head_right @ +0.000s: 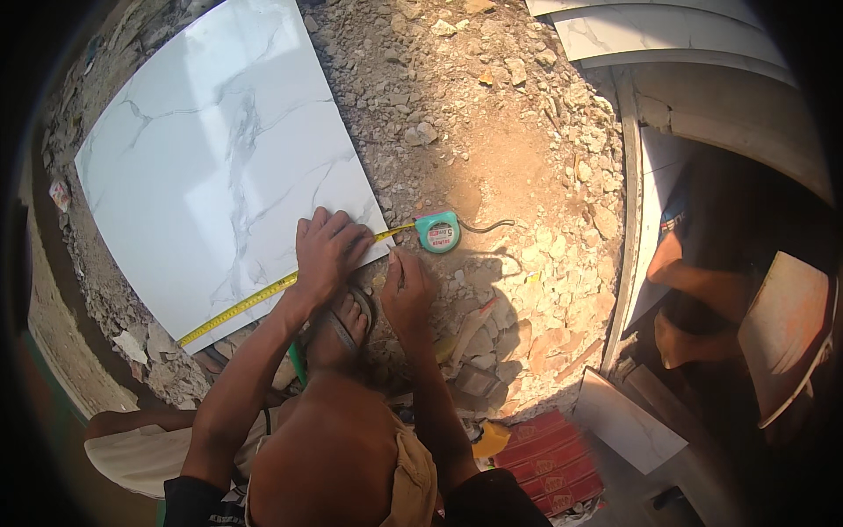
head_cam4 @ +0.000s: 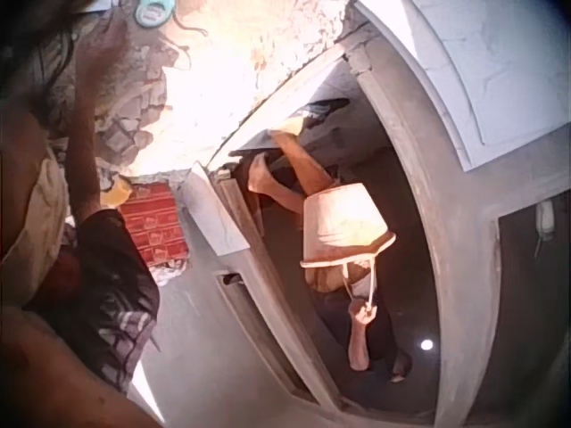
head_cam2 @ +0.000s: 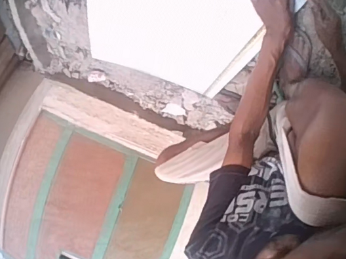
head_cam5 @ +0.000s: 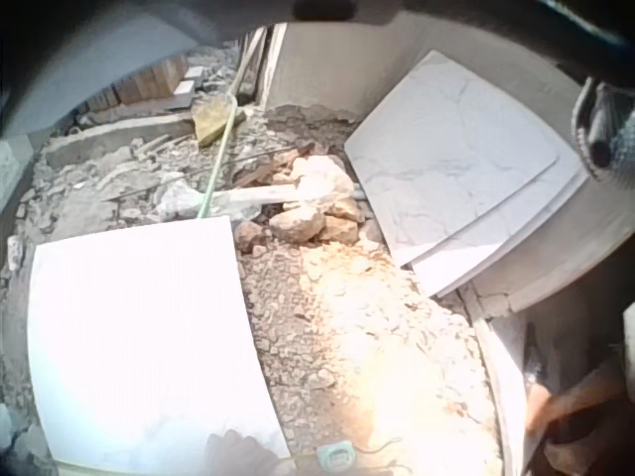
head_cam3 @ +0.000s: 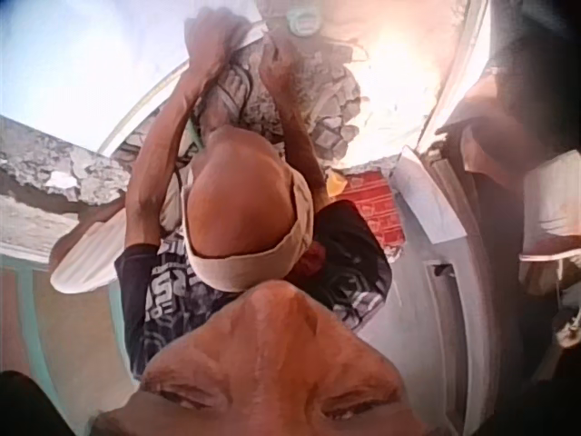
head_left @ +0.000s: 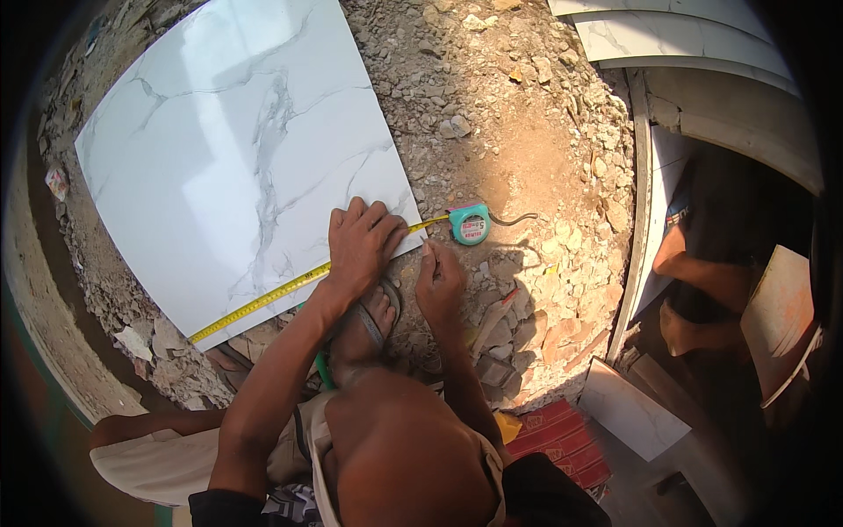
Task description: The person measures a white marble-patterned tile with a tape measure and marks it with a pencil. They then place a brown patterned tile on top to trace its outline and mark the white tile accordingly.
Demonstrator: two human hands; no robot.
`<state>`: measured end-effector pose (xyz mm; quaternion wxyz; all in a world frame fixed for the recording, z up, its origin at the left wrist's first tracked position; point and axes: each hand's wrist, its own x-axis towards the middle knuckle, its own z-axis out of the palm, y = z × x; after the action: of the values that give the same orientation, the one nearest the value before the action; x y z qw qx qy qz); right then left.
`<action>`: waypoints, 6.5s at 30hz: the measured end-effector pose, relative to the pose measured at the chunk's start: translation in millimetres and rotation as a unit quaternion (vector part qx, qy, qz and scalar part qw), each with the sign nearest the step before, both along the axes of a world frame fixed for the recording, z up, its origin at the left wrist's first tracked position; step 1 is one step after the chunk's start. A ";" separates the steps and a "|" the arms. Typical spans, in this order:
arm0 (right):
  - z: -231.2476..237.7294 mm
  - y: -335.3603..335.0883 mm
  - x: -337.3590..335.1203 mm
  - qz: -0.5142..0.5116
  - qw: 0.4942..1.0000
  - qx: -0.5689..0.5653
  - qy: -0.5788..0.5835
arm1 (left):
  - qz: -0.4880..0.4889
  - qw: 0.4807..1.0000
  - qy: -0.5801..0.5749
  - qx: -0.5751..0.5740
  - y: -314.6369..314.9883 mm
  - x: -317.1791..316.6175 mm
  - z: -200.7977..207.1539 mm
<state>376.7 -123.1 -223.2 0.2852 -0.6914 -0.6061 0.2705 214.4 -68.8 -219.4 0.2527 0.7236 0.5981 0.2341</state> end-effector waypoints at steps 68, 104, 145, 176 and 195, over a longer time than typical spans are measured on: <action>-3.7 3.1 1.3 0.077 0.985 0.103 -0.119 | -0.072 0.995 0.031 -0.054 18.6 -4.3 3.5; -3.3 1.6 6.8 0.106 0.982 0.096 -0.125 | -0.072 0.995 0.027 -0.058 19.9 -5.1 0.7; 0.0 4.8 8.9 0.123 0.981 0.095 -0.120 | -0.071 0.996 0.035 -0.038 18.7 -5.0 -0.4; 0.2 4.6 9.2 0.130 0.980 0.073 -0.132 | -0.074 0.996 0.036 -0.043 18.4 -6.2 -0.8; 63.5 61.9 70.3 0.194 0.963 -0.149 -0.111 | -0.106 0.989 0.103 0.018 -4.5 1.6 -1.0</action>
<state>447.1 -61.3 -159.7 0.0522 -0.6208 -0.7095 0.3293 216.1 -73.3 -220.3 0.2000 0.8075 0.5366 0.1415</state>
